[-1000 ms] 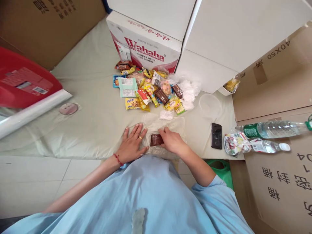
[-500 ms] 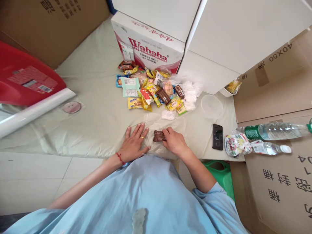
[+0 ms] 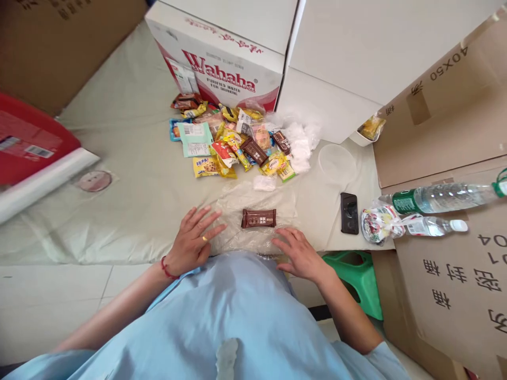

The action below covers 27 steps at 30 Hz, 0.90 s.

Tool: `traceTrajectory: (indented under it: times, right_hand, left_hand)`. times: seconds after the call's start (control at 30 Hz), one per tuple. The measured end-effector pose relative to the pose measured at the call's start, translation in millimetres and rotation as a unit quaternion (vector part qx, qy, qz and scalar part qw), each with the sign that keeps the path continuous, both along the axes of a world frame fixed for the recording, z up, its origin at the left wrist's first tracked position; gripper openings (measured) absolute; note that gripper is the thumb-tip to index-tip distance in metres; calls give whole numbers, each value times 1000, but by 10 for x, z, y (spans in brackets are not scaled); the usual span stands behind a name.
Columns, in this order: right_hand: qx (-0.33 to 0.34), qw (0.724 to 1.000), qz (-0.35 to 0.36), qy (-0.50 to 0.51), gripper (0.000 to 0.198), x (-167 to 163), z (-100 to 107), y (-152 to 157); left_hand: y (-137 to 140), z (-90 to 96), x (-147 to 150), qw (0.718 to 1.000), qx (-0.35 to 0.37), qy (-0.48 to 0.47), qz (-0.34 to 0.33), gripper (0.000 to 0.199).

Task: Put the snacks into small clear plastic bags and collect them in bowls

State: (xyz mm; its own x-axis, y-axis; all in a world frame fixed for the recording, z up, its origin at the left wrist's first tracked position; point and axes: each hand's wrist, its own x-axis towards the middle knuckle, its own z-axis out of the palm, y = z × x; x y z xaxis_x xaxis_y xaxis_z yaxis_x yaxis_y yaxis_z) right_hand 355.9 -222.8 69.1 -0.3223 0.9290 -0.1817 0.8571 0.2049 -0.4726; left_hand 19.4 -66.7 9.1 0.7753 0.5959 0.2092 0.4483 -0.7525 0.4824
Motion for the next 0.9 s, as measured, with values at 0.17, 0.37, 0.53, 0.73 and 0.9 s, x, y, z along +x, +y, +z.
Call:
traceTrajectory:
  times: [0.17,0.37,0.53,0.73,0.9]
  right_hand:
    - [2,999,-37,29,26,28,-197,-47]
    - [-27,986,-98,131,26,257,33,555]
    - [-68,976,-189,-89,25,351,119,1044]
    - [26,985,-118,-122,30,26,217,1446]
    - [17,982,-92,-165,32,-308,7,1839]
  left_hand:
    - [60,1,-104,985,-79,50,-147,46]
    - [310,-63,83,990,-131,-34,34,27]
    - [590,-12,286,961,-52,-34,269,24]
    - [319,300,387,958,34,-121,257,29]
    - [39,237,830,999,-19,24,46,50]
